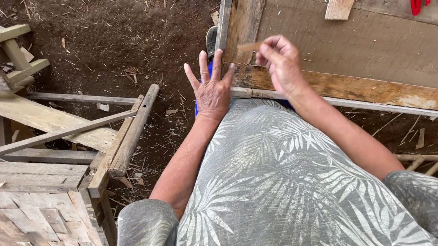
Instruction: Cutting thin wood strips from a roll and scraps and applying them to a wooden frame
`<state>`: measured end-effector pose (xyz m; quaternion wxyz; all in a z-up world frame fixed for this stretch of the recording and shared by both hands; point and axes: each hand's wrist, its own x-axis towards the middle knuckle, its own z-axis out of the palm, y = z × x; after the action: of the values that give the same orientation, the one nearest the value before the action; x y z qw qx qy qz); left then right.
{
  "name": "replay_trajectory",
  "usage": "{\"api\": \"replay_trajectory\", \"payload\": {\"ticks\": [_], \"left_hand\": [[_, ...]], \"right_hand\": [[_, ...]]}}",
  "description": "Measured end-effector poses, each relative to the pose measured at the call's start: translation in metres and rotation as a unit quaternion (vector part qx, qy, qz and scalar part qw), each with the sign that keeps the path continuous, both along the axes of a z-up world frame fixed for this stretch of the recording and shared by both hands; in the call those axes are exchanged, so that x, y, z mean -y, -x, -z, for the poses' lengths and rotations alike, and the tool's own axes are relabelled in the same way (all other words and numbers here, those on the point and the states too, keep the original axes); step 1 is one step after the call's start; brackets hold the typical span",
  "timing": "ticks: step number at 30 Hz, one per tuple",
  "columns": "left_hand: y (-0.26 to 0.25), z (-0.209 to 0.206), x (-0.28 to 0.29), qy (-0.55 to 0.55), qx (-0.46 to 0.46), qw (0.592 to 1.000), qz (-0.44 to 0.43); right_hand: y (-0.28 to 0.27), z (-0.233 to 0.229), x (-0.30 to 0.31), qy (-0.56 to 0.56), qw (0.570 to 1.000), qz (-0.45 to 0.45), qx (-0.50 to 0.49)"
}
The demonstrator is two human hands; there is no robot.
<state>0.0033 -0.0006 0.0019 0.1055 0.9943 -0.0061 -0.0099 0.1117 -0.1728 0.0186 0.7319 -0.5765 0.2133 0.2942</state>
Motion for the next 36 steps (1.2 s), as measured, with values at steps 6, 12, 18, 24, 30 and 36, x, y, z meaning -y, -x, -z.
{"api": "replay_trajectory", "payload": {"ticks": [6, 12, 18, 24, 30, 36], "left_hand": [[0.000, -0.005, 0.002, -0.004, -0.003, 1.000, -0.027], [0.000, -0.001, 0.000, 0.002, 0.057, 0.998, -0.039], [-0.001, 0.006, -0.002, 0.011, 0.087, 0.995, -0.050], [-0.004, 0.002, -0.004, 0.007, 0.054, 0.997, -0.049], [-0.004, -0.002, -0.007, 0.007, 0.044, 0.998, -0.037], [0.000, 0.005, -0.006, -0.004, 0.029, 0.999, -0.020]], "right_hand": [[0.044, 0.032, -0.008, 0.000, 0.995, 0.045, -0.092], [0.054, 0.026, -0.026, 0.042, 0.990, 0.066, -0.120], [0.068, 0.044, -0.029, 0.074, 0.986, 0.097, -0.113], [0.074, 0.052, -0.037, 0.102, 0.982, 0.124, -0.103], [0.077, 0.053, -0.041, 0.115, 0.980, 0.132, -0.098], [0.073, 0.042, -0.043, 0.141, 0.979, 0.118, -0.091]]}}
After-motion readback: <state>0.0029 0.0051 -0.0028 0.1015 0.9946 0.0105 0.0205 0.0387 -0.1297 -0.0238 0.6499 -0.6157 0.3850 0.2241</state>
